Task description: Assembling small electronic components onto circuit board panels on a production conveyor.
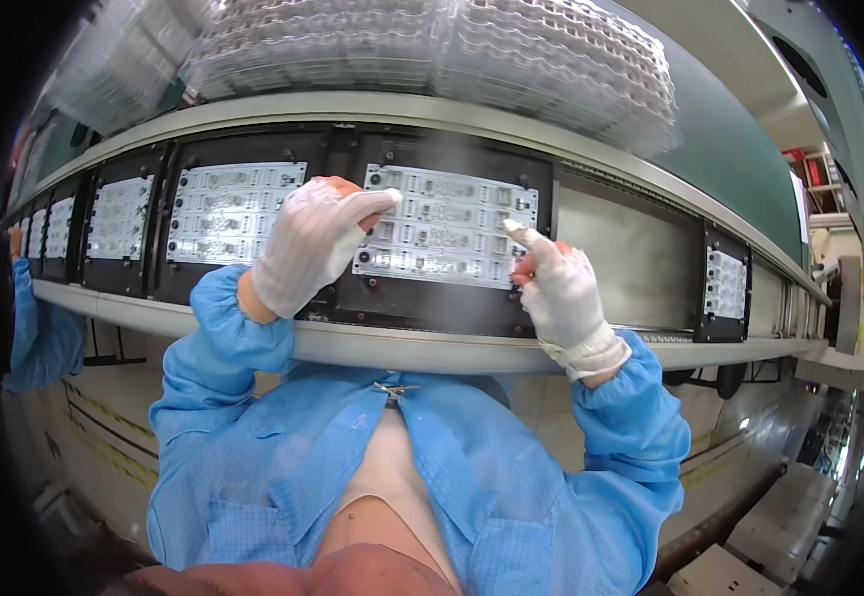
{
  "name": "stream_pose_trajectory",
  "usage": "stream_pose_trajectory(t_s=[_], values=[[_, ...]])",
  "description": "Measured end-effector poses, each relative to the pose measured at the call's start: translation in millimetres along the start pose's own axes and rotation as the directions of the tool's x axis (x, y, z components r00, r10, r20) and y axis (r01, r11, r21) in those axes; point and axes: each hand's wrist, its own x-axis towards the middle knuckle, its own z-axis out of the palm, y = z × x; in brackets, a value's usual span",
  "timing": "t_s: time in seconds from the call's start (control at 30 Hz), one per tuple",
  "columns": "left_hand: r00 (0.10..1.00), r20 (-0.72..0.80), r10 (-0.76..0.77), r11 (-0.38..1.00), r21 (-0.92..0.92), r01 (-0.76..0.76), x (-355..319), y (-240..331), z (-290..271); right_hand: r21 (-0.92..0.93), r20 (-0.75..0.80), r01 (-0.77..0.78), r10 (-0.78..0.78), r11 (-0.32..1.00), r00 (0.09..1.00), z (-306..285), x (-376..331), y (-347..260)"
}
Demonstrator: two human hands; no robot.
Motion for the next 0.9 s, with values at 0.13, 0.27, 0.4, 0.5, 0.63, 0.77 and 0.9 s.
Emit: stream_pose_trajectory(t_s=[0.13, 0.27, 0.4, 0.5, 0.63, 0.77, 0.9], values=[[1.0, -0.004, 0.015, 0.999, 0.035, -0.015, -2.1, 0.2, 1.4, 0.011, -0.001, 0.126, -0.126, 0.992, 0.992, 7.3, -0.6, 0.7], [0.999, 0.033, -0.019, 0.999, 0.042, 0.018, -7.0, -0.5, -0.1, -0.006, 0.043, 0.155, -0.155, 0.988, 0.987, 13.8, -0.5, -0.9], [1.0, 0.01, 0.008, 0.999, 0.038, -0.008, -12.3, -5.1, 0.9, -0.033, 0.061, 0.18, -0.177, 0.983, 0.982, 18.5, 1.9, -0.1], [0.999, 0.024, 0.038, 0.998, 0.046, -0.039, -6.6, -1.4, 3.4, -0.028, 0.029, 0.245, -0.244, 0.969, 0.969, 17.9, -0.2, 5.4], [0.998, 0.046, 0.033, 0.995, 0.091, -0.037, -12.2, -3.5, -1.8, -0.008, 0.101, 0.182, -0.181, 0.983, 0.978, 20.2, 4.4, 2.7], [0.999, 0.037, 0.038, 0.996, 0.075, -0.041, -15.1, -8.2, -1.0, 0.029, 0.092, 0.118, -0.12, 0.993, 0.989, 21.4, 8.7, 3.6], [0.998, 0.059, 0.032, 0.997, 0.075, -0.036, -15.1, -7.6, -3.2, -0.001, 0.132, 0.136, -0.134, 0.991, 0.982, 21.6, 13.0, -1.5]])
